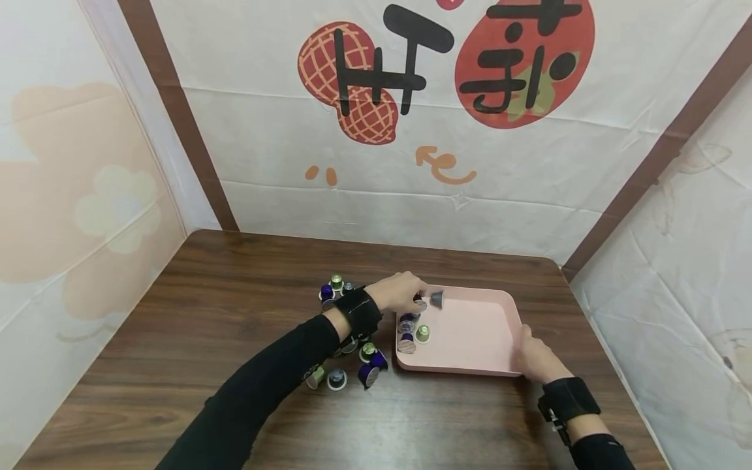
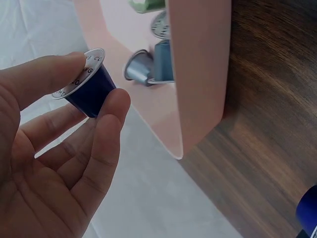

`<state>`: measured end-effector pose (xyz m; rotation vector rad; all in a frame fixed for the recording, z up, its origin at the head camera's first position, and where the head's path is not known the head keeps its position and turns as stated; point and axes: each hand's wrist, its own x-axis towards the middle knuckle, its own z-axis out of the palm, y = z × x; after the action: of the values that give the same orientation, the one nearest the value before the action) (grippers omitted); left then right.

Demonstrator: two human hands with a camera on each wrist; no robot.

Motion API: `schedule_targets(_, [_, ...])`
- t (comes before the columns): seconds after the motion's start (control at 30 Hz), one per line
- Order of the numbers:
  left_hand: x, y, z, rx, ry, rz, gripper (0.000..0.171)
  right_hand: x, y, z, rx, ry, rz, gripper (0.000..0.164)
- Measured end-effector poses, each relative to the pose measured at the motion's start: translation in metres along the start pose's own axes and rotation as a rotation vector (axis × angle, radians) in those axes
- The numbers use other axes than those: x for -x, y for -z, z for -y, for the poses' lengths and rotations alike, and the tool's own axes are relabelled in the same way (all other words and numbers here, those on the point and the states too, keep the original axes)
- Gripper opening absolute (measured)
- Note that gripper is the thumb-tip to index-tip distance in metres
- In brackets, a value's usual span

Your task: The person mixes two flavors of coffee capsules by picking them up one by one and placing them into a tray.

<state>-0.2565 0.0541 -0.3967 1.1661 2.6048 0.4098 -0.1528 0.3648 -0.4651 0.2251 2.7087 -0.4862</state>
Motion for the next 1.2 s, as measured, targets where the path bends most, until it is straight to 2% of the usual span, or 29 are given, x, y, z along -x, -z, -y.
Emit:
schedule_targets(0.23, [-0.008, -0.003, -0.001, -0.033, 0.031, -0.005, 0.017, -0.002, 0.0, 0.004, -0.021, -0.078, 0.019, 0.051])
schedule_targets(0.4, [-0.005, 0.002, -0.001, -0.025, 0.046, 0.005, 0.019, -0.002, -0.001, 0.003, -0.021, -0.025, 0.0, 0.05])
schedule_targets(0.53, [0.003, 0.012, 0.007, -0.02, 0.035, -0.014, 0.025, -0.001, -0.001, 0.0, 0.0, 0.033, -0.034, 0.049])
schedule_targets(0.7, [0.021, 0.029, 0.029, -0.038, 0.033, -0.022, 0.022, 0.001, -0.001, -0.002, 0.0, 0.046, -0.036, 0.046])
schedule_targets(0.9, [0.051, 0.045, 0.066, -0.02, 0.102, -0.046, 0.017, 0.001, 0.0, 0.001, -0.013, 0.02, -0.015, 0.044])
schedule_targets(1.03, [0.072, 0.044, 0.091, 0.003, 0.135, -0.061, 0.01, 0.0, -0.001, 0.0, -0.004, 0.012, 0.001, 0.044])
schedule_targets(1.2, [0.088, 0.033, 0.117, -0.008, 0.153, -0.069, 0.008, 0.001, 0.0, 0.0, -0.005, 0.017, -0.005, 0.049])
